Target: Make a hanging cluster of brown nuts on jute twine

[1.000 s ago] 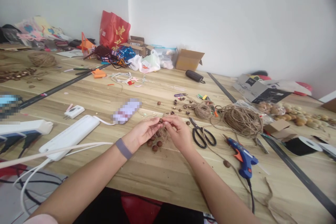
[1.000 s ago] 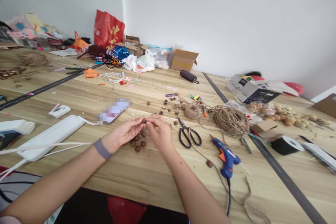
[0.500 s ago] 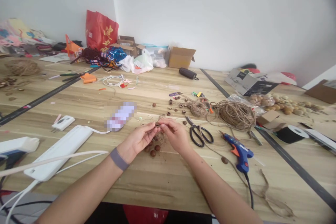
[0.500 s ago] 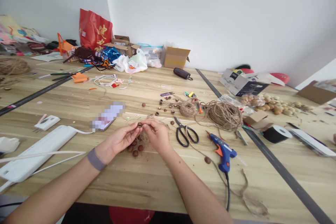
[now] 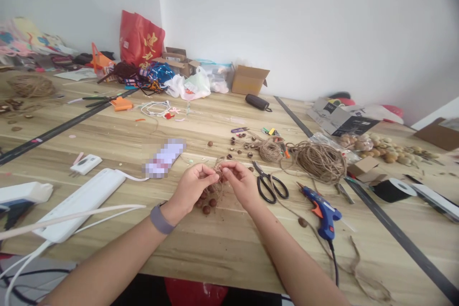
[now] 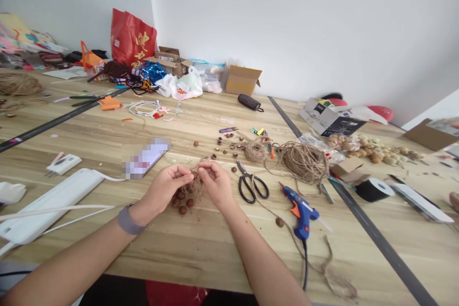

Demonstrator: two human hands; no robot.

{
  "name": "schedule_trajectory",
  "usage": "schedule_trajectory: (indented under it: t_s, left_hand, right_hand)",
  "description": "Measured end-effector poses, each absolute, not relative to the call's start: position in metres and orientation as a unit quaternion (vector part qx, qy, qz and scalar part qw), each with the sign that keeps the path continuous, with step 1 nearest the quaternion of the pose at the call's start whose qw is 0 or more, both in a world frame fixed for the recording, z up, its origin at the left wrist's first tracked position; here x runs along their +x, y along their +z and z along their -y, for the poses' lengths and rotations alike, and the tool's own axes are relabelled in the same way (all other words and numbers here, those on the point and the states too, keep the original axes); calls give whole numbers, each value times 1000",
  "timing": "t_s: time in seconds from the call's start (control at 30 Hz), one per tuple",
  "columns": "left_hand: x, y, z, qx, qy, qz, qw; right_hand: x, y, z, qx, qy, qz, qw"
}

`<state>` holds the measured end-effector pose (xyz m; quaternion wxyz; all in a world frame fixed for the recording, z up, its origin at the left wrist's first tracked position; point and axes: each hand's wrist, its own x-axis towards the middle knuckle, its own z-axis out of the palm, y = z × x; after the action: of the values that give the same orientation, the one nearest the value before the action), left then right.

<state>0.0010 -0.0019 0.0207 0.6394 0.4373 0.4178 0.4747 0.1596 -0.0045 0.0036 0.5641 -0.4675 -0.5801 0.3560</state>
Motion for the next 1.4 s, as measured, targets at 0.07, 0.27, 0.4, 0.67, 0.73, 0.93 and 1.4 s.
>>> schedule_trajectory:
  t_s: [0.07, 0.27, 0.4, 0.67, 0.73, 0.93, 1.4]
  left_hand:
    - [1, 22, 5, 485, 466, -436, 598]
    - [-1, 23, 6, 537, 468, -443, 544]
    - [-3, 18, 3, 557, 463, -461, 512]
    - [-3, 24, 7, 580, 453, -474, 483]
    - [-2, 26, 6, 578, 465, -464, 484]
    - [-2, 23, 2, 627, 452, -465, 431]
    - [-3, 15, 1, 667, 431, -454, 405]
  right_hand:
    - [163, 6, 3, -474, 352, 584, 557]
    - [166, 9, 0, -462, 440, 575, 512]
    - [164, 6, 0, -461, 484, 551, 500]
    - [163, 1, -1, -467, 503, 534, 494]
    - [163, 0, -1, -473, 503, 532, 491]
    - [161, -1, -1, -482, 520, 509, 489]
    - [167, 6, -6, -484, 597, 463, 441]
